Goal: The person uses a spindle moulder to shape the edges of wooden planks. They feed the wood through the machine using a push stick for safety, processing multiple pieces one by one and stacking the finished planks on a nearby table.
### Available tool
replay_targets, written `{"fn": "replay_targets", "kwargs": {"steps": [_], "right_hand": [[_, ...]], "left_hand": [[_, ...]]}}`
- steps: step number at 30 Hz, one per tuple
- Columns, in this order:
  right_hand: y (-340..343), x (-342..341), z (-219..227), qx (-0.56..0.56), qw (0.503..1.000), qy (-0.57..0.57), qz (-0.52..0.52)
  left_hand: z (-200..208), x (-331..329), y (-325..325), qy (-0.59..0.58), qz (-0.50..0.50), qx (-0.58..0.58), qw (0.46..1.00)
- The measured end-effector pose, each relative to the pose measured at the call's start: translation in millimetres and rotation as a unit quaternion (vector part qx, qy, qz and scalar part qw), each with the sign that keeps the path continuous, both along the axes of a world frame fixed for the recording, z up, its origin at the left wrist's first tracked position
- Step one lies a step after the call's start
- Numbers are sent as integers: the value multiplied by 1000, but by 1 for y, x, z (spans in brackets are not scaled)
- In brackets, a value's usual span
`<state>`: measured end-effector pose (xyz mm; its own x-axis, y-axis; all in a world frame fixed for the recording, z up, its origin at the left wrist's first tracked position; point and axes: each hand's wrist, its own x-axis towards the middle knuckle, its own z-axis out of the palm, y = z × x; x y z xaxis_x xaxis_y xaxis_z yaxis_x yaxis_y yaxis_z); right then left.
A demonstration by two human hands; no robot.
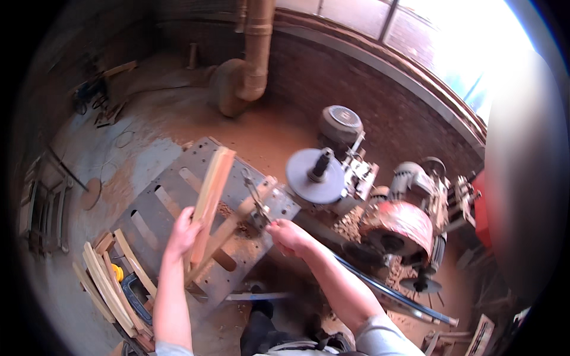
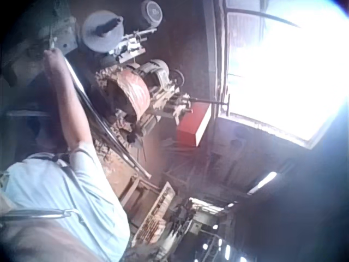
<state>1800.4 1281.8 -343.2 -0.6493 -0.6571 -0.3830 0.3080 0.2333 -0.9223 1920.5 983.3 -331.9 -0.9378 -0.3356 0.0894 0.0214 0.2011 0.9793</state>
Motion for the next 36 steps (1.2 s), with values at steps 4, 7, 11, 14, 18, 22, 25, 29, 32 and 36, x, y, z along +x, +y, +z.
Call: {"fn": "replay_targets", "kwargs": {"steps": [4,7,11,14,18,22,25,29,32,36], "right_hand": [[10,8,-19,-15,1000,-15,-3],[40,8,-38,-37,999,-29,0],[93,26,-54,-15,999,-32,7],[136,35,-73,5,1000,10,-4],[208,57,-100,28,996,85,23],[283,87,-117,8,997,74,21],[347,105,-134,-7,997,77,3],[428,135,-157,-13,996,88,1],[488,161,-157,3,997,77,10],[575,183,-173,-5,1000,-15,7]], "left_hand": [[-5,108,81,72,-6,100,992],[-23,173,125,54,4,152,987],[-44,233,203,84,78,167,979],[-61,266,258,99,84,162,978],[-110,305,353,116,114,146,976],[-127,320,432,108,125,137,977],[-125,314,497,95,105,152,978],[-125,329,557,50,59,149,986],[-139,345,601,55,67,150,985],[-149,368,688,50,45,172,983]]}}
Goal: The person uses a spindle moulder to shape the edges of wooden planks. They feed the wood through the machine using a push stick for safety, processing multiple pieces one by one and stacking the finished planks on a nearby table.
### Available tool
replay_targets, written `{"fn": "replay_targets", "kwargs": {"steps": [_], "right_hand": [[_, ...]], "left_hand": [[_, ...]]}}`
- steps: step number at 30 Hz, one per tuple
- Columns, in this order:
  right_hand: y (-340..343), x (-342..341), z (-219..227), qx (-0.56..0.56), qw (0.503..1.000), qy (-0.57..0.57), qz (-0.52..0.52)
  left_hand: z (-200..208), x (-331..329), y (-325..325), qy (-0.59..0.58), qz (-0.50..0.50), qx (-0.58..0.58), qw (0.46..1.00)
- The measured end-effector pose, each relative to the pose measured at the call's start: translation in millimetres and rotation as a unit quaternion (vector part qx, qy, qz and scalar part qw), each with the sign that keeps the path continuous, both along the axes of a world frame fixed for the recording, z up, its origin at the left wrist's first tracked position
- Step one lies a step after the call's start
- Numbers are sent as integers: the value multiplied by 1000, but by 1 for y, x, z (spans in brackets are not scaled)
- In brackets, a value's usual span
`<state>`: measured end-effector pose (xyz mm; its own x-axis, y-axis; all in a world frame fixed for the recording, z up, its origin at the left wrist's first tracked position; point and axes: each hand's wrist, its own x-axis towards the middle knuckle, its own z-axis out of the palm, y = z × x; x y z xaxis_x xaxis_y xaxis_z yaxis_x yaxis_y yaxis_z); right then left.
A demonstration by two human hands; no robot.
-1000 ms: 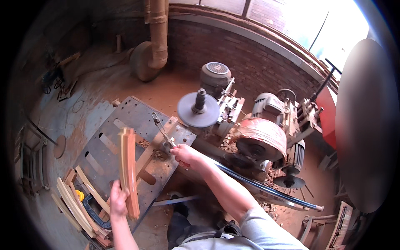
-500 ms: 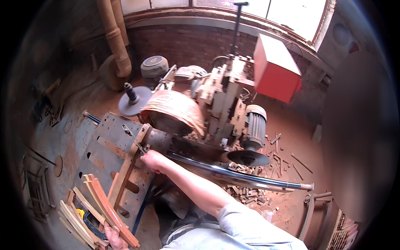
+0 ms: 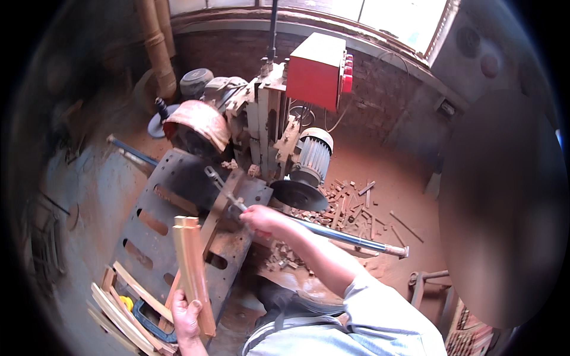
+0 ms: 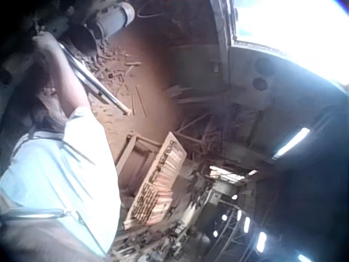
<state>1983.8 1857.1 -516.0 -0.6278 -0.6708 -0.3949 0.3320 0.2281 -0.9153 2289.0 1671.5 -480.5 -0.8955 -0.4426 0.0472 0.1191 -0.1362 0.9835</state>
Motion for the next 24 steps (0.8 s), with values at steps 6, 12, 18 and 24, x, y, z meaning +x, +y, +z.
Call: {"fn": "replay_targets", "kwargs": {"steps": [6,12,18,24], "right_hand": [[121,34,-16,13,999,-29,-6],[220,73,-21,56,998,8,-21],[324,93,-47,37,998,-44,-34],[405,104,-103,134,951,276,47]], "left_hand": [[-52,58,90,-13,-11,47,999],[-69,89,164,-27,-15,63,998],[-81,83,252,-28,-33,47,998],[-87,73,358,-24,-14,0,1000]]}}
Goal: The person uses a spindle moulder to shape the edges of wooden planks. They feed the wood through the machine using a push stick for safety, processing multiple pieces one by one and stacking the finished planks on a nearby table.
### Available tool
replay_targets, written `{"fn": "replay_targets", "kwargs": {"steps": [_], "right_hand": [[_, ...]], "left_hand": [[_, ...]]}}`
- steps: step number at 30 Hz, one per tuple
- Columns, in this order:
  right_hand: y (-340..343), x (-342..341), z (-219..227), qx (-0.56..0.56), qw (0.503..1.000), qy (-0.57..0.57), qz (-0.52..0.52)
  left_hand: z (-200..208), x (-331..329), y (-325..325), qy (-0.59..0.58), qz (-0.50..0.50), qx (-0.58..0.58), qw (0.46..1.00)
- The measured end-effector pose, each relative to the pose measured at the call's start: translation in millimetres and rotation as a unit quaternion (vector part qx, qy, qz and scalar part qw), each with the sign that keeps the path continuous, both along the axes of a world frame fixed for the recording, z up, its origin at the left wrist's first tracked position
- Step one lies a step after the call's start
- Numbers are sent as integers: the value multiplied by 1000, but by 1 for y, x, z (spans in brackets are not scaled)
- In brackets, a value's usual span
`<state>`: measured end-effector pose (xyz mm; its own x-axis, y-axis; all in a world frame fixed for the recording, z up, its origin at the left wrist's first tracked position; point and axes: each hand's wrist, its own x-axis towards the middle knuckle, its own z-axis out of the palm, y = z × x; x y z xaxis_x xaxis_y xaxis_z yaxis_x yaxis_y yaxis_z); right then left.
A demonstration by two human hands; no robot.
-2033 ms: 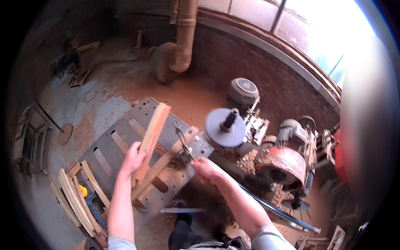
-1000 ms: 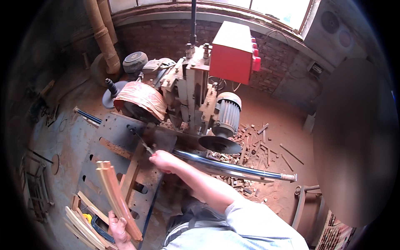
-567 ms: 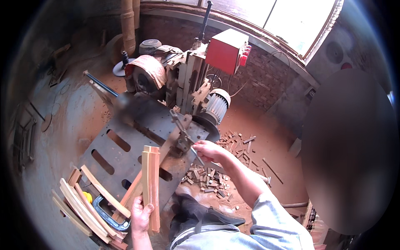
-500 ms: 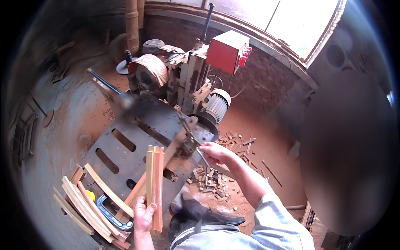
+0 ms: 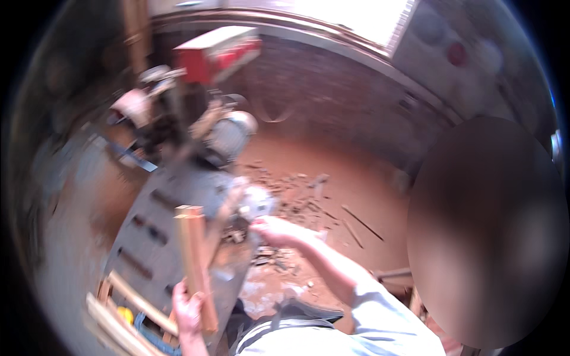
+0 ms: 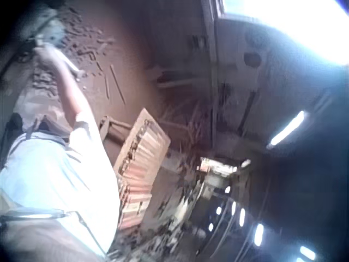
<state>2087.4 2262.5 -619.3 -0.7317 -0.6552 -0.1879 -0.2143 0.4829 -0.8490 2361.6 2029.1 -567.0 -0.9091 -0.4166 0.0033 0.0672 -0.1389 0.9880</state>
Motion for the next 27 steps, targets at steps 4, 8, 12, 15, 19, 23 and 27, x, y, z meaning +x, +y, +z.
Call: {"fn": "replay_targets", "kwargs": {"steps": [4,8,12,15,19,23,27], "right_hand": [[68,59,30,-48,976,172,-123],[115,114,27,-387,893,141,-181],[170,138,29,-387,867,33,-312],[219,143,26,-488,806,-64,-328],[295,156,-21,-425,785,-174,-416],[455,157,-56,-236,693,-148,-665],[640,151,-110,-116,577,-105,-802]], "left_hand": [[-15,-34,79,15,-31,-83,996],[11,-96,167,45,-174,-143,973],[-10,-145,244,47,-236,-253,937],[10,-150,295,-19,-374,-270,887],[-2,-161,330,-143,-421,-223,867],[3,-168,343,-134,-414,-237,869],[3,-171,302,-133,-381,-306,862]]}}
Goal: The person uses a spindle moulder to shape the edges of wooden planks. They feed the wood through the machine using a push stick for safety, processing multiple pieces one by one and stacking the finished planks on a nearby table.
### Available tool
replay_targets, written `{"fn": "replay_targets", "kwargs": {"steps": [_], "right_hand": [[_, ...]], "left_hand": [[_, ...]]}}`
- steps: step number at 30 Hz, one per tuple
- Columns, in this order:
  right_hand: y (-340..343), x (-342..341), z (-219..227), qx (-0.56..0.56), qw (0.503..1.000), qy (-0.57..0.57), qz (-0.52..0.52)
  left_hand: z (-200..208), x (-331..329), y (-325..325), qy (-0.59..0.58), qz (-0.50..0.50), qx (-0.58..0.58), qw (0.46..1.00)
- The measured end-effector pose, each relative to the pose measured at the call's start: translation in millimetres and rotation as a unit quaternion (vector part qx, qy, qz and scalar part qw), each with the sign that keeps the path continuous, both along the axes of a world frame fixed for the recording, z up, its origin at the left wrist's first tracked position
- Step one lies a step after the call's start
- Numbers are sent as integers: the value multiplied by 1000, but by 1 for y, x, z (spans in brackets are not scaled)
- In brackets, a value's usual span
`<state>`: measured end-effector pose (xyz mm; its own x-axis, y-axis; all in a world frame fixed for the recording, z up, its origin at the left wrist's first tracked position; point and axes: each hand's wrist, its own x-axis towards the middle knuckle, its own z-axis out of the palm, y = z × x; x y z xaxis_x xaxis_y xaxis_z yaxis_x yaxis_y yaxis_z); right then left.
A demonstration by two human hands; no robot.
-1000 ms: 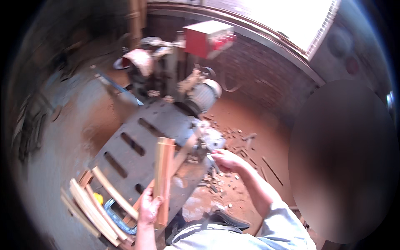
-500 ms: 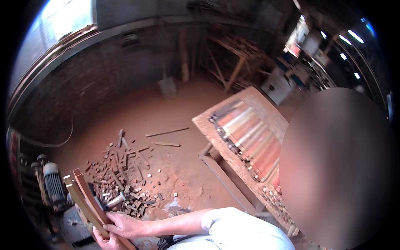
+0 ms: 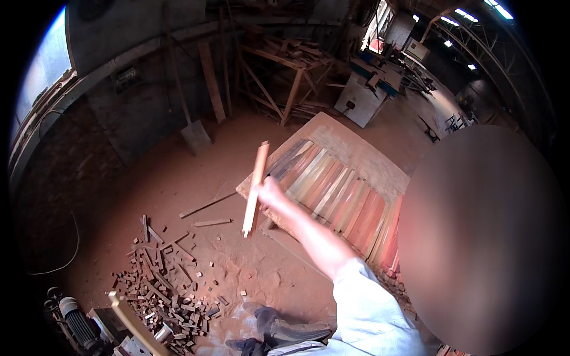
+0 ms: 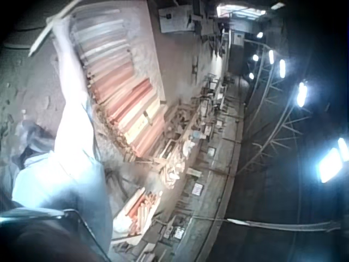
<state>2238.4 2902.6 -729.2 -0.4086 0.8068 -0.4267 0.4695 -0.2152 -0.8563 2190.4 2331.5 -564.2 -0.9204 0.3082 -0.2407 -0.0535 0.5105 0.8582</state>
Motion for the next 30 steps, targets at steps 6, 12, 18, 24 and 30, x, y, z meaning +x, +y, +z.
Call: {"fn": "replay_targets", "kwargs": {"steps": [6,12,18,24,30], "right_hand": [[146,26,-41,25,972,-204,-117],[191,26,-64,32,936,-325,-130],[200,32,-67,142,887,-428,-99],[200,22,-62,207,856,-472,45],[139,-20,-42,331,901,-195,201]], "left_hand": [[12,6,-38,-14,182,8,983],[24,2,-58,-46,210,-3,977],[23,1,-34,-62,221,10,973],[26,14,-20,-69,251,79,962],[37,22,-12,-29,378,273,884]]}}
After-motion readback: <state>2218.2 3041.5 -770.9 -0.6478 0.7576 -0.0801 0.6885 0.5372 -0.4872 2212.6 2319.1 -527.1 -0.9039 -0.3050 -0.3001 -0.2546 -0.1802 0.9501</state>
